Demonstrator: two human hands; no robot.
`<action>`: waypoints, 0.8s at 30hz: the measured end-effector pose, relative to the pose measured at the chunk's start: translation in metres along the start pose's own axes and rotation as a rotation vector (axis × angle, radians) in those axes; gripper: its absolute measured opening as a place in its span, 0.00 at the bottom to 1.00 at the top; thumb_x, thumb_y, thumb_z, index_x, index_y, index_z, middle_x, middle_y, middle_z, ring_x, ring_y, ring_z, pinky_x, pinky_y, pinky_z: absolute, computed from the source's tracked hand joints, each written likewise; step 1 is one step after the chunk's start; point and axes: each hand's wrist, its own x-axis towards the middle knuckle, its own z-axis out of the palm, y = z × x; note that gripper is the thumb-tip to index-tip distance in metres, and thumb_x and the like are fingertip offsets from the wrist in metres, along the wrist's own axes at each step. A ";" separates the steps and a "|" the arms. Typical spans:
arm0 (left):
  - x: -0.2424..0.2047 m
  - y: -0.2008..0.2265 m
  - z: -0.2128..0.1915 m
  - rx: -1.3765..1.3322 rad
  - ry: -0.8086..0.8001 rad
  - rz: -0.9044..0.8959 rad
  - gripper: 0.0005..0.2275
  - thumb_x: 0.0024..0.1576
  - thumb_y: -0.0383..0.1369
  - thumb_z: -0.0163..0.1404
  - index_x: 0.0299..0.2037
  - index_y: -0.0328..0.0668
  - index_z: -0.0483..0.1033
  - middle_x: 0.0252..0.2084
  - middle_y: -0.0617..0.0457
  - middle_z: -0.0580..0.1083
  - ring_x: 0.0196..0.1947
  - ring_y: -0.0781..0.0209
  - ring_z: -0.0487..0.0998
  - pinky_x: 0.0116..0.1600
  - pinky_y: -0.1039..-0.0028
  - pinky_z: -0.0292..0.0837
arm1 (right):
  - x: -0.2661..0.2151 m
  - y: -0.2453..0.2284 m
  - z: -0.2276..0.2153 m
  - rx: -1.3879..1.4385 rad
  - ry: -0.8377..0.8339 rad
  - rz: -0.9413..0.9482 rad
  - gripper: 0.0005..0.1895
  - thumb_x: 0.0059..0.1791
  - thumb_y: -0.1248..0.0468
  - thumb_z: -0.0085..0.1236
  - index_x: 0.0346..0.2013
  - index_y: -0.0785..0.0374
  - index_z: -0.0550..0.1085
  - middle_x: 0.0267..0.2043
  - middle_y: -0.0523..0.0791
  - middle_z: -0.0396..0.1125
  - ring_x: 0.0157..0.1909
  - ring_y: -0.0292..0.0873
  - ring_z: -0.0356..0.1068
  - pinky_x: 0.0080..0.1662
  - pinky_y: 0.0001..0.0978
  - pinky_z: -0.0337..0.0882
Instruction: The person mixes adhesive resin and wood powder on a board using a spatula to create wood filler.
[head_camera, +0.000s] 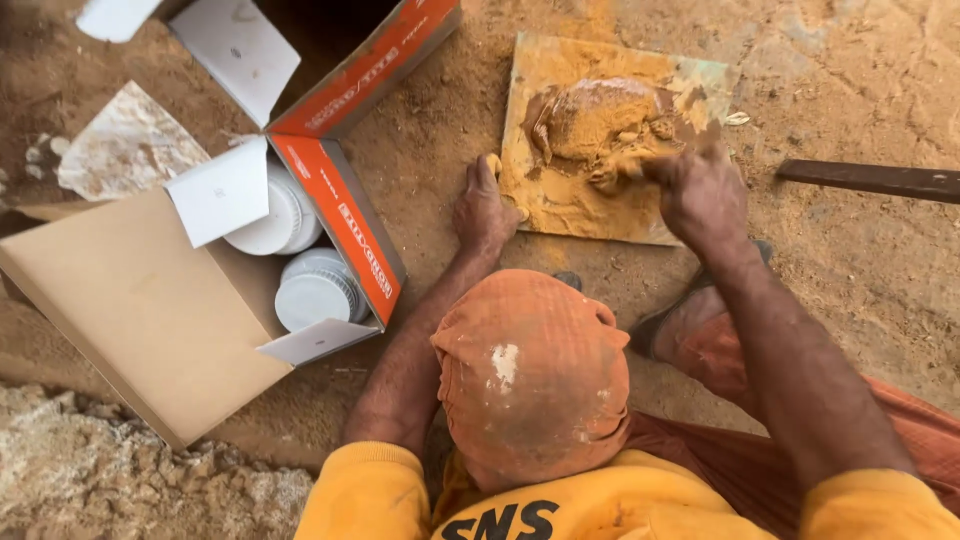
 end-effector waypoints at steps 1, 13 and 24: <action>-0.001 -0.001 -0.002 0.034 -0.006 0.012 0.43 0.44 0.29 0.65 0.70 0.43 0.51 0.64 0.42 0.65 0.49 0.42 0.79 0.52 0.55 0.79 | 0.009 -0.011 0.004 0.096 -0.003 0.021 0.19 0.61 0.56 0.43 0.63 0.30 0.76 0.55 0.45 0.70 0.44 0.41 0.64 0.34 0.32 0.74; -0.005 -0.005 0.001 0.047 0.002 0.034 0.45 0.42 0.31 0.66 0.70 0.42 0.50 0.66 0.41 0.63 0.51 0.37 0.77 0.51 0.51 0.76 | -0.027 -0.025 0.046 -0.038 0.504 -0.112 0.18 0.61 0.61 0.46 0.61 0.40 0.78 0.59 0.33 0.73 0.55 0.42 0.67 0.53 0.43 0.73; -0.008 0.002 -0.010 -0.014 0.067 0.085 0.43 0.39 0.31 0.66 0.66 0.42 0.55 0.62 0.43 0.66 0.51 0.37 0.77 0.53 0.50 0.76 | -0.012 0.011 -0.021 0.185 -0.086 0.154 0.17 0.63 0.51 0.43 0.64 0.38 0.75 0.39 0.51 0.74 0.24 0.46 0.67 0.27 0.38 0.74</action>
